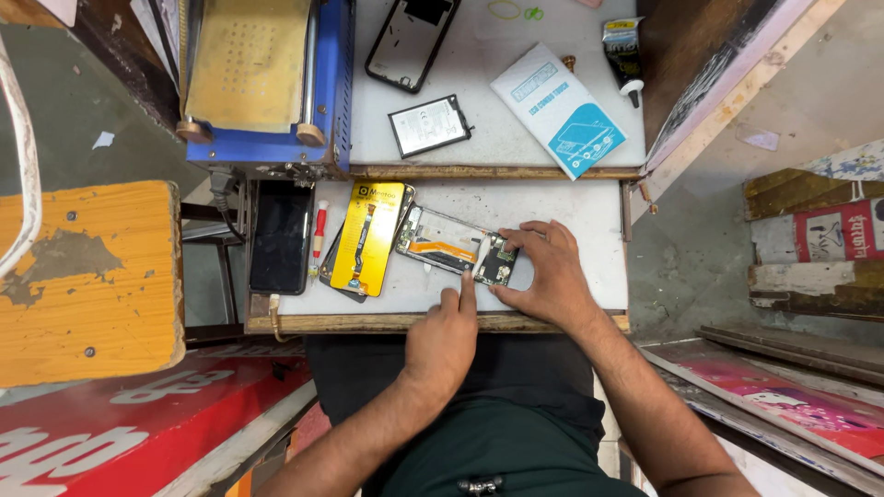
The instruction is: The person disassembles a smartphone by prying open the back cover, removing screws, and detaching internal components. They separate the battery, motherboard, and display assembly, then place the parts on the workbench.
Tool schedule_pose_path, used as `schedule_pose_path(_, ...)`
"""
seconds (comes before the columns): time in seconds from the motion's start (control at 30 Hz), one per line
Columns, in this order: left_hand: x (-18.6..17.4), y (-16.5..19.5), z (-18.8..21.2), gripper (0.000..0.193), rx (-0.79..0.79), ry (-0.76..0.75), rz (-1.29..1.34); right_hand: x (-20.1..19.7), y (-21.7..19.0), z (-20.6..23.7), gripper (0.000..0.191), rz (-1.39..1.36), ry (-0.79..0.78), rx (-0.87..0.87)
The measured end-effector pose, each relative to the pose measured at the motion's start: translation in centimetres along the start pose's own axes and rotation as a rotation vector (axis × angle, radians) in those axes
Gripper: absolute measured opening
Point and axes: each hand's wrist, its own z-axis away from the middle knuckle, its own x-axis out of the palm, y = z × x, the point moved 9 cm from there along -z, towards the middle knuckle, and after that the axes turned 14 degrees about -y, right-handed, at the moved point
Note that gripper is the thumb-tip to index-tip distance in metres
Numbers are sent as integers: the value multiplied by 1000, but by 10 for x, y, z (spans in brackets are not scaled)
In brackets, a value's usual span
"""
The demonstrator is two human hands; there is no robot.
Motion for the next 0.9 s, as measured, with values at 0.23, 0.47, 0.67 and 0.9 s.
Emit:
schedule_pose_path(0.23, 2, 3, 2, 60, -33, 4, 17, -1, -1, -2, 76, 12, -4, -14)
schedule_pose_path(0.47, 2, 3, 3, 58, -29, -30, 29, -2, -2, 1, 76, 1, 0, -20)
schedule_pose_path(0.67, 6, 4, -9, 56, -22, -44, -28, 2, -2, 1, 76, -16, 2, -13)
schedule_pose_path(0.9, 13, -2, 0, 57, -8, -46, 0, 4, 6, 2, 73, -21, 2, 5)
